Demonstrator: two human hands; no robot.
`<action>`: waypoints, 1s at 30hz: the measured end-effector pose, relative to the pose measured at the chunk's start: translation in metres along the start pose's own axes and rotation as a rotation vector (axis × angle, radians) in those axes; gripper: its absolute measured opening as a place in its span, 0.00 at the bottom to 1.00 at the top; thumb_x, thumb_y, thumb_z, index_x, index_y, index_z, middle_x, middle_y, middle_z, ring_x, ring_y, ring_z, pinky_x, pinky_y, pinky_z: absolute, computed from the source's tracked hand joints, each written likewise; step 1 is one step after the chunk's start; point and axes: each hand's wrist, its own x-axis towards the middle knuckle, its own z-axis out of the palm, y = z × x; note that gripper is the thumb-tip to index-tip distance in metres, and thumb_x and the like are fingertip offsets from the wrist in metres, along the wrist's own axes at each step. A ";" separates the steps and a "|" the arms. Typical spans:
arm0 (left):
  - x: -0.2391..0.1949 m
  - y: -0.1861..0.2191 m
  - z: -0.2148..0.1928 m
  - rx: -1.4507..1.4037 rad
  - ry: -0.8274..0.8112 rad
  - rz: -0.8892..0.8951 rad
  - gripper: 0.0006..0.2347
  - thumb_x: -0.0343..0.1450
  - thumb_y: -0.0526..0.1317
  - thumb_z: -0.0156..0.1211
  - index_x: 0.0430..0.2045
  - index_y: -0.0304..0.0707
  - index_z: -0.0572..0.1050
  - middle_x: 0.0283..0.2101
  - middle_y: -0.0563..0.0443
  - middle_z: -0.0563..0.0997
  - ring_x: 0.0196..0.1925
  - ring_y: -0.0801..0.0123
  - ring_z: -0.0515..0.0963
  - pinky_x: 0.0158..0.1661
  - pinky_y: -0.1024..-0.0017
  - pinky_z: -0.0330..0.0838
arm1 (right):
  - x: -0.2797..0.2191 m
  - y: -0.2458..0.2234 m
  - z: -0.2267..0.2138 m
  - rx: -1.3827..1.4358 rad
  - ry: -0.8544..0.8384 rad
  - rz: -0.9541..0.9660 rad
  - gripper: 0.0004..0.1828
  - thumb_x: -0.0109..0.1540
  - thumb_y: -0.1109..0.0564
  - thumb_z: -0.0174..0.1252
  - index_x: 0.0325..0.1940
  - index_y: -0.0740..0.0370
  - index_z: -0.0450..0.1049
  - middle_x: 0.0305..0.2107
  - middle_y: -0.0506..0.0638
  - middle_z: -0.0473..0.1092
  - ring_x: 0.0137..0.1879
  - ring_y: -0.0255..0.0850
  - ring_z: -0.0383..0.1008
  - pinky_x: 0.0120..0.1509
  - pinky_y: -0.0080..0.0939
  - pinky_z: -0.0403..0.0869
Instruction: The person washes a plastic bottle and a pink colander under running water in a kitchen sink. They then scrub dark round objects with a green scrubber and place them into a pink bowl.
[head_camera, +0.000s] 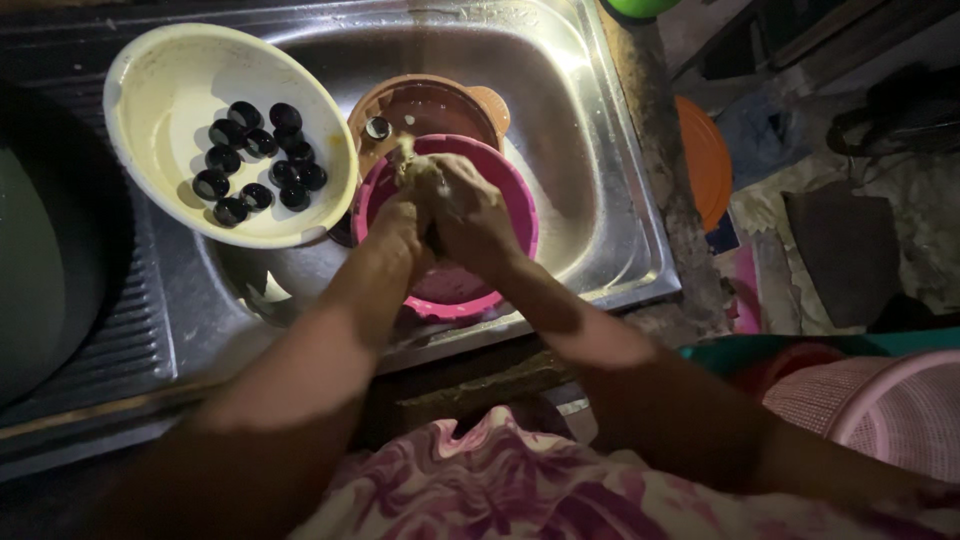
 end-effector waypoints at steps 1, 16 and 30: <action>-0.002 -0.001 -0.005 0.131 -0.076 -0.017 0.16 0.73 0.46 0.54 0.51 0.41 0.77 0.46 0.45 0.86 0.39 0.58 0.87 0.30 0.60 0.80 | 0.002 0.015 0.004 -0.113 0.079 -0.291 0.09 0.70 0.52 0.54 0.52 0.55 0.75 0.40 0.52 0.74 0.42 0.36 0.77 0.44 0.37 0.80; -0.090 -0.015 0.053 0.446 0.222 0.133 0.14 0.74 0.44 0.48 0.45 0.38 0.78 0.36 0.40 0.82 0.28 0.54 0.81 0.24 0.58 0.76 | 0.003 0.018 0.025 0.515 0.012 0.751 0.33 0.60 0.31 0.60 0.56 0.58 0.70 0.40 0.49 0.74 0.46 0.43 0.77 0.48 0.45 0.79; -0.074 -0.009 0.014 0.340 -0.018 0.383 0.10 0.77 0.40 0.51 0.44 0.37 0.77 0.38 0.49 0.82 0.37 0.64 0.80 0.38 0.64 0.78 | 0.028 0.047 0.024 1.341 0.131 1.269 0.21 0.65 0.42 0.51 0.45 0.63 0.74 0.38 0.60 0.76 0.42 0.53 0.78 0.47 0.56 0.79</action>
